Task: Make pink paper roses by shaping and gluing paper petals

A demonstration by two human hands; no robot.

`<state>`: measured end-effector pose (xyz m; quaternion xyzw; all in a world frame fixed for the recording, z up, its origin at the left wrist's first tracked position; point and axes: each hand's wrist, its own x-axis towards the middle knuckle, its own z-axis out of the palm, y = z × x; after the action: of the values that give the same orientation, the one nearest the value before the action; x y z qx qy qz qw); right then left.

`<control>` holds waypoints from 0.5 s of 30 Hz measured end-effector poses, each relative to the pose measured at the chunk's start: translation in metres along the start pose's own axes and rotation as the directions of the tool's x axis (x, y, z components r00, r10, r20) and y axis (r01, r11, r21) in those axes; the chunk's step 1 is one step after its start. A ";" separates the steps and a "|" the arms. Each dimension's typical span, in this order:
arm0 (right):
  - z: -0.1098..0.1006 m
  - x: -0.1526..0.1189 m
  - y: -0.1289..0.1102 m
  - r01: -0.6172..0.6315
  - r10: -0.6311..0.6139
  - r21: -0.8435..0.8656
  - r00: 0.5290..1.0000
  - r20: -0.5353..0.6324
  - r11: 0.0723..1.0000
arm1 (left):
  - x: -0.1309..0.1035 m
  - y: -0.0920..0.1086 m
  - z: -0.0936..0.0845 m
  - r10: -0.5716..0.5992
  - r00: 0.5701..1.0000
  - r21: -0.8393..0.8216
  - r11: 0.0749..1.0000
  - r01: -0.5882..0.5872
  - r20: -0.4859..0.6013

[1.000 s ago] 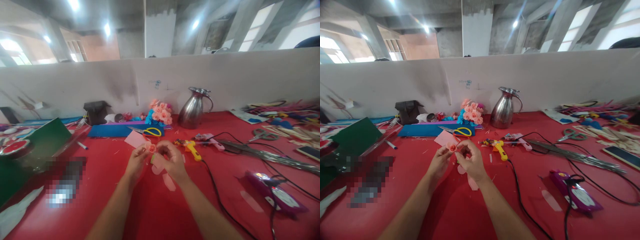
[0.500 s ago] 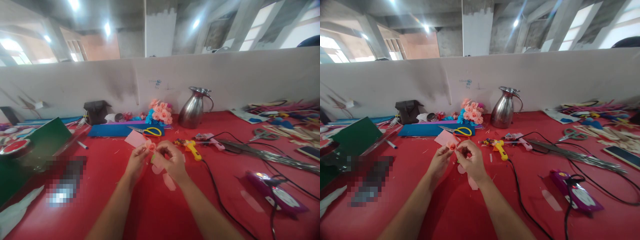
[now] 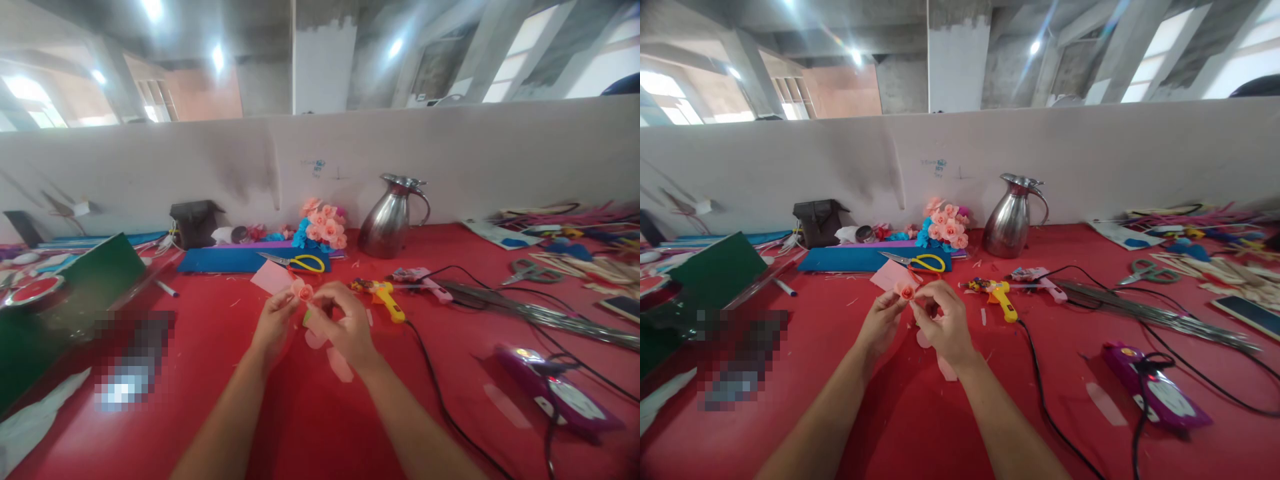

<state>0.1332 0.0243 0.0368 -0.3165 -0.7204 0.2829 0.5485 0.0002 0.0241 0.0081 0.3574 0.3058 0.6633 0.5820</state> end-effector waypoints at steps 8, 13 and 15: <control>0.000 0.001 -0.002 0.032 -0.032 -0.018 0.999 -0.004 0.999 | 0.001 0.001 0.000 -0.003 1.000 0.005 1.000 0.003 0.003; 0.000 0.000 -0.004 0.068 -0.068 -0.112 0.998 0.000 0.991 | 0.001 0.001 0.000 0.012 1.000 0.018 1.000 -0.012 0.008; 0.001 0.000 -0.004 0.091 -0.093 -0.164 0.996 -0.006 0.982 | 0.000 0.002 0.002 0.024 1.000 0.031 0.999 -0.024 0.014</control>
<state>0.1318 0.0210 0.0396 -0.3288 -0.7514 0.1950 0.5379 0.0002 0.0237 0.0110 0.3745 0.3077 0.6629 0.5706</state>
